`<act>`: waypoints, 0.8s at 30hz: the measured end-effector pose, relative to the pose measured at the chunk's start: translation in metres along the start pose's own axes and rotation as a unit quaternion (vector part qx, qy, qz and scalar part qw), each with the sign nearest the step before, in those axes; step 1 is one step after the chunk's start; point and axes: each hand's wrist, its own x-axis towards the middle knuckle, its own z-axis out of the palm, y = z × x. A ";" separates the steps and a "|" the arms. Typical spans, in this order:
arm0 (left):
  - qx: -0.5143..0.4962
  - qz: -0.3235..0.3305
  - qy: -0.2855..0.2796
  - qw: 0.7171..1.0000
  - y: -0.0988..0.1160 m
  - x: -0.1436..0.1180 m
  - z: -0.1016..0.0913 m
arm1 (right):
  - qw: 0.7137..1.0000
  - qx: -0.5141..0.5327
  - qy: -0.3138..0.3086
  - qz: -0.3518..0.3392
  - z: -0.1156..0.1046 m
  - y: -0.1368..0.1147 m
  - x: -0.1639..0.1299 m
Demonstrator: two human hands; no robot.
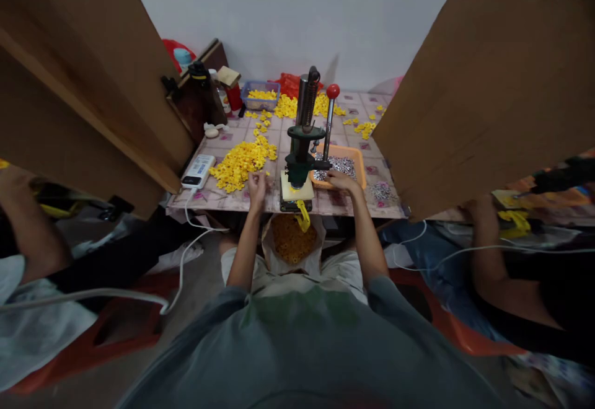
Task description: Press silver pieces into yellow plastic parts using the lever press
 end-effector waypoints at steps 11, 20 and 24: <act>0.027 0.025 -0.112 0.993 0.004 -0.027 0.014 | 0.959 0.055 0.275 -0.032 0.019 -0.021 -0.034; 0.076 0.118 -0.227 0.964 0.013 -0.033 0.005 | 0.945 0.103 0.239 -0.197 0.083 -0.066 -0.064; 0.090 0.130 -0.291 0.944 0.021 -0.034 -0.003 | 0.932 0.130 0.236 -0.242 0.090 -0.064 -0.077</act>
